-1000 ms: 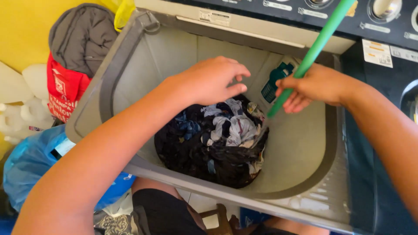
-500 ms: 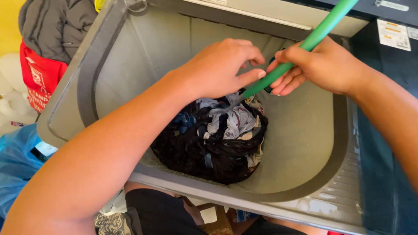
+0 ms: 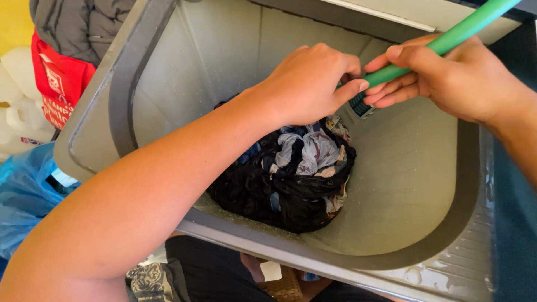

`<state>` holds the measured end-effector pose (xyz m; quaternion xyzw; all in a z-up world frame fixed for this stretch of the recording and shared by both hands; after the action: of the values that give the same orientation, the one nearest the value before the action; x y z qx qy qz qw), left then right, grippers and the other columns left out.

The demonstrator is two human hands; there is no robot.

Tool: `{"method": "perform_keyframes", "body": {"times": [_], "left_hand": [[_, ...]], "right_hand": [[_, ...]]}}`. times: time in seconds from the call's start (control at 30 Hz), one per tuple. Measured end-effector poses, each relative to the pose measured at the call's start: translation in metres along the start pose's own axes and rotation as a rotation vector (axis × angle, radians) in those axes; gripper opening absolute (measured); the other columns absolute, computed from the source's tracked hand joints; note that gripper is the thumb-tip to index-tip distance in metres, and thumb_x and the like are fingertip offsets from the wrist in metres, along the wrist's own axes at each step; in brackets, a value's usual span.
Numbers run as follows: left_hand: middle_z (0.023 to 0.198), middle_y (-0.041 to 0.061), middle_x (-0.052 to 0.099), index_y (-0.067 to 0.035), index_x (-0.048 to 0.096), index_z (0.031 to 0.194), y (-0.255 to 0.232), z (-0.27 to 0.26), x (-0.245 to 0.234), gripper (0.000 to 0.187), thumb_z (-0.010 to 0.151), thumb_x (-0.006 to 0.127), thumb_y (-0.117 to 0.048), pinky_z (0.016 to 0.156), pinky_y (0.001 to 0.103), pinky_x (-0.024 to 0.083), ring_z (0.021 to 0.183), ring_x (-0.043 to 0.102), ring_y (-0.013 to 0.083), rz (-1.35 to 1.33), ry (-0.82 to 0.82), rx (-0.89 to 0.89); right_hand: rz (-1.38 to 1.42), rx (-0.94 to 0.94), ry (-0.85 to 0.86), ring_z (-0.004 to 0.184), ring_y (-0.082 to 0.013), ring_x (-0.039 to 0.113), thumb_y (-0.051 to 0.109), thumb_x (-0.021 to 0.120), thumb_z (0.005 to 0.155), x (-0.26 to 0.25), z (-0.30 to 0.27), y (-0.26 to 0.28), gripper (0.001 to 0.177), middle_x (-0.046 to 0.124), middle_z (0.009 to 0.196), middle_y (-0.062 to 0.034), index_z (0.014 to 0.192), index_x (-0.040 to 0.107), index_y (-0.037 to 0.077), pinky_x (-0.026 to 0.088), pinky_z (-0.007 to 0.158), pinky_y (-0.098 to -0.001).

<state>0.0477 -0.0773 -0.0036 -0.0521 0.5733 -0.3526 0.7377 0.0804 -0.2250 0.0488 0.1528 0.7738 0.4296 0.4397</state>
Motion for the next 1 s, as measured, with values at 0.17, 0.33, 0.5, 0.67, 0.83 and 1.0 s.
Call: {"method": "perform_keyframes", "body": {"times": [0.17,0.33,0.5,0.67,0.83,1.0], "left_hand": [[0.084,0.006,0.065,-0.014,0.066,0.097,0.003,0.002,0.009,0.031,0.101,0.046,-0.037,0.069,0.051,0.044,0.080,0.061,0.0338,0.064,0.026,0.030],[0.090,0.008,0.065,-0.014,0.064,0.100,0.009,0.004,0.013,0.029,0.101,0.047,-0.039,0.072,0.051,0.044,0.088,0.061,0.0347,0.129,-0.011,0.006],[0.087,0.005,0.063,-0.015,0.068,0.099,0.011,0.006,0.014,0.026,0.099,0.048,-0.031,0.068,0.052,0.044,0.085,0.060,0.0334,0.097,-0.066,0.033],[0.096,0.002,0.067,-0.014,0.070,0.105,0.010,0.005,0.011,0.024,0.097,0.053,-0.030,0.071,0.050,0.047,0.085,0.064,0.0296,0.043,-0.059,0.035],[0.093,0.000,0.069,-0.015,0.071,0.102,0.011,0.005,0.009,0.019,0.094,0.061,-0.029,0.067,0.050,0.048,0.080,0.066,0.0293,0.049,-0.075,0.056],[0.094,0.004,0.069,-0.014,0.070,0.102,0.014,0.005,0.009,0.020,0.093,0.063,-0.031,0.061,0.052,0.048,0.075,0.066,0.0326,0.064,-0.078,0.055]], "right_hand": [[0.032,-0.008,0.006,0.087,-0.0396,0.073,0.014,0.040,0.104,-0.001,0.000,-0.003,0.036,0.069,0.099,-0.0326,0.119,0.060,-0.012,0.063,0.088,-0.0420],[0.106,-0.073,0.043,0.090,-0.0433,0.072,0.012,0.040,0.105,-0.003,0.005,-0.012,0.036,0.066,0.101,-0.0359,0.126,0.056,-0.012,0.062,0.092,-0.0448],[0.043,-0.117,-0.010,0.089,-0.0416,0.073,0.013,0.043,0.107,-0.003,0.006,-0.010,0.034,0.066,0.098,-0.0344,0.120,0.059,-0.014,0.064,0.091,-0.0440],[-0.050,0.016,-0.060,0.088,-0.0360,0.073,0.016,0.043,0.106,-0.002,0.005,-0.007,0.033,0.069,0.098,-0.0301,0.118,0.062,-0.009,0.063,0.091,-0.0389],[-0.045,0.031,-0.054,0.087,-0.0331,0.073,0.016,0.043,0.105,-0.005,0.005,-0.008,0.033,0.070,0.098,-0.0278,0.118,0.063,-0.008,0.062,0.090,-0.0358],[0.010,-0.033,-0.045,0.093,-0.0357,0.074,0.017,0.044,0.104,-0.005,0.005,-0.007,0.034,0.069,0.099,-0.0324,0.119,0.061,-0.009,0.063,0.093,-0.0382]]}}
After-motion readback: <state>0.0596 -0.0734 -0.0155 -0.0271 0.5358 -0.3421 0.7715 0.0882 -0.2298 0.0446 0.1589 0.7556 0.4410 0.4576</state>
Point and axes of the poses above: each hand's wrist, its own z-axis towards the middle knuckle, its own x-axis out of the palm, y = z × x, the point moved 4 cm from there along z, towards the middle knuckle
